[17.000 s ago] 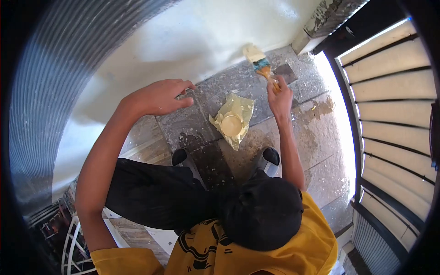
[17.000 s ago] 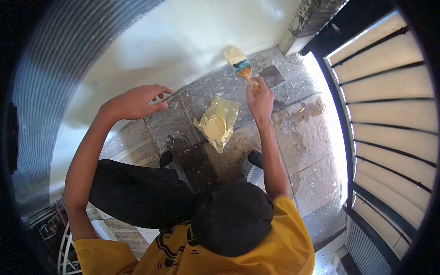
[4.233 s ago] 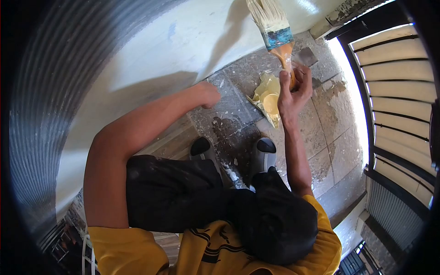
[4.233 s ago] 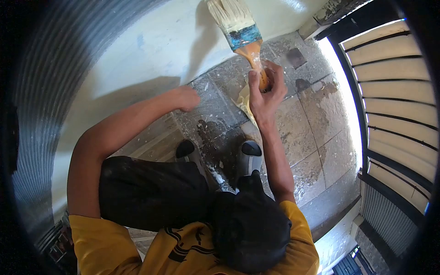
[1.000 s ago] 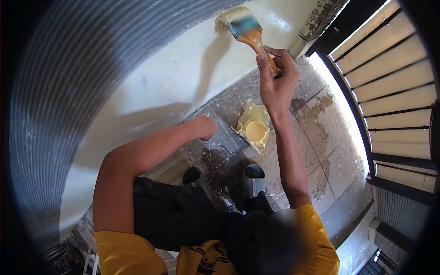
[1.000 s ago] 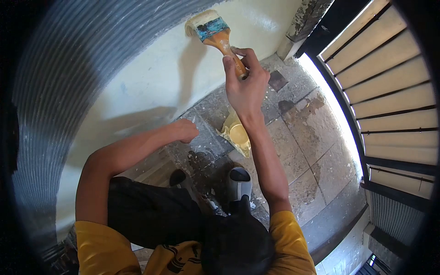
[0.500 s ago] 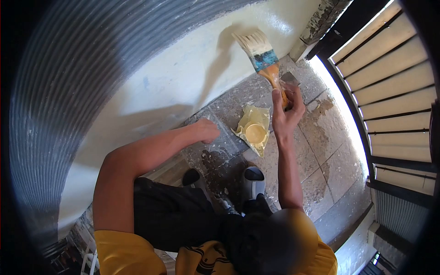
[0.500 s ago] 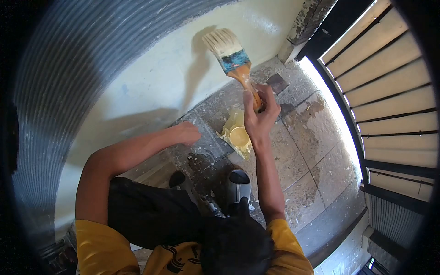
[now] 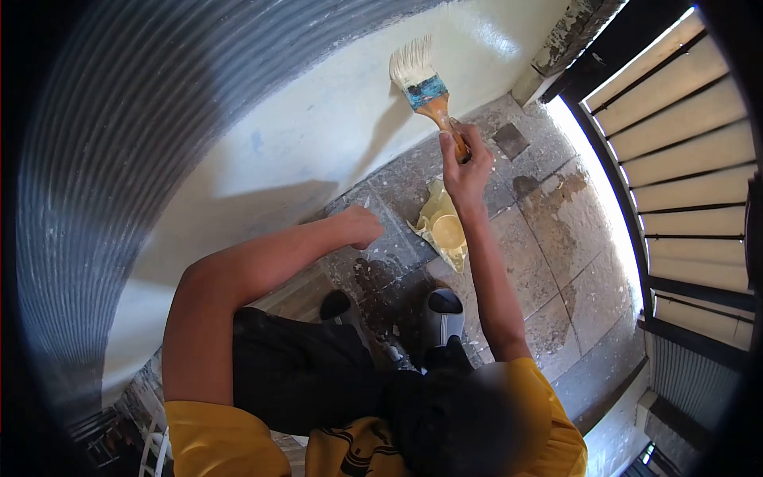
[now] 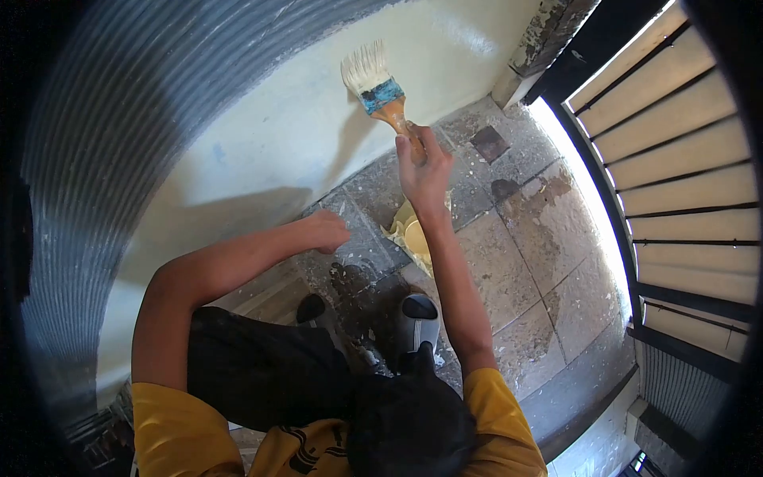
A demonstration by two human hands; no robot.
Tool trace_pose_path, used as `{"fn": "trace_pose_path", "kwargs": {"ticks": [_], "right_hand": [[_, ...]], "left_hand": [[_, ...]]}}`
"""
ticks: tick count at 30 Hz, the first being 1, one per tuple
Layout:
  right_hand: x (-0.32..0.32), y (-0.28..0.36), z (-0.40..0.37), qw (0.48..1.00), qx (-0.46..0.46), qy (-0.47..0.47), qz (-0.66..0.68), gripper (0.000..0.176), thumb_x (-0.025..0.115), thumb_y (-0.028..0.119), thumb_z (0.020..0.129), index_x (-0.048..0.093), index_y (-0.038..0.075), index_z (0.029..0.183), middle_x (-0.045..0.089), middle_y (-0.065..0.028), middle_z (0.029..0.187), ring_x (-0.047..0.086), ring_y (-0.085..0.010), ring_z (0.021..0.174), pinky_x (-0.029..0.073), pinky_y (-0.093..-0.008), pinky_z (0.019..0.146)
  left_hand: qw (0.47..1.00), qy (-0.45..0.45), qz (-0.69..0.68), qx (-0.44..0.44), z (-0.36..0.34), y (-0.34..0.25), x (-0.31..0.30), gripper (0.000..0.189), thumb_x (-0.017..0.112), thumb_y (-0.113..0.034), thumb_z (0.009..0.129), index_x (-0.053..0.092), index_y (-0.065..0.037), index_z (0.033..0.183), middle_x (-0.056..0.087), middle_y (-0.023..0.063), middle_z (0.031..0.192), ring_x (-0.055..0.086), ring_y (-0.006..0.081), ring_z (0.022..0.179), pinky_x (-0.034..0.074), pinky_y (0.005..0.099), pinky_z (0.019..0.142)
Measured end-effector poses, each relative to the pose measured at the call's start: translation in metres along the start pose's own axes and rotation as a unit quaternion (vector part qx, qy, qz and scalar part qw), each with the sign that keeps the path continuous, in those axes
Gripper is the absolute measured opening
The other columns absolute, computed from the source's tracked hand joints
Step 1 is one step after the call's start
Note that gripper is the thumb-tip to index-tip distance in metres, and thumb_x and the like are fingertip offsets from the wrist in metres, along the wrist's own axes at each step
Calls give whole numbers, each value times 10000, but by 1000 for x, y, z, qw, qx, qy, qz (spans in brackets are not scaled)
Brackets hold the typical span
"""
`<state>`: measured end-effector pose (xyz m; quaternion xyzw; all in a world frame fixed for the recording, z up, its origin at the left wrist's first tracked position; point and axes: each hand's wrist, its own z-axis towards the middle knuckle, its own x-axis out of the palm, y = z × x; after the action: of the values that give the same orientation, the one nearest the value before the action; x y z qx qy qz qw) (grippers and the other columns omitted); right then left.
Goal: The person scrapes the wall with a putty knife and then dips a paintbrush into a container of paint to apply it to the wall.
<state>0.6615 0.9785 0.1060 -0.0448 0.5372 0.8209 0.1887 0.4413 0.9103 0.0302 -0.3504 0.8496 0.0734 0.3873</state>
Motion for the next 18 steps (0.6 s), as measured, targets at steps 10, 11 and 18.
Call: {"fn": "trace_pose_path", "kwargs": {"ticks": [10, 11, 18], "right_hand": [[7, -77, -41, 992, 50, 97, -69, 194, 666, 158, 899, 642, 4, 1014, 674, -248, 775, 683, -432, 759, 523, -472, 657], [6, -81, -43, 985, 61, 128, -101, 211, 657, 168, 900, 642, 11, 1041, 672, -261, 794, 671, -448, 775, 521, -494, 670], [-1, -72, -42, 954, 147, 176, -195, 310, 626, 170, 875, 647, 19, 1144, 673, -288, 855, 661, -469, 842, 524, -539, 754]], "left_hand": [[999, 32, 17, 4, 4, 9, 16, 138, 638, -102, 743, 738, -50, 823, 729, 173, 902, 711, 349, 890, 573, 462, 735], [999, 33, 18, 7, 5, 6, 9, 138, 638, -102, 743, 738, -50, 823, 729, 173, 902, 711, 349, 890, 573, 462, 735], [997, 71, 19, -8, 17, -8, -16, 176, 662, -102, 764, 762, -66, 904, 738, 153, 1004, 713, 314, 971, 577, 436, 786]]}}
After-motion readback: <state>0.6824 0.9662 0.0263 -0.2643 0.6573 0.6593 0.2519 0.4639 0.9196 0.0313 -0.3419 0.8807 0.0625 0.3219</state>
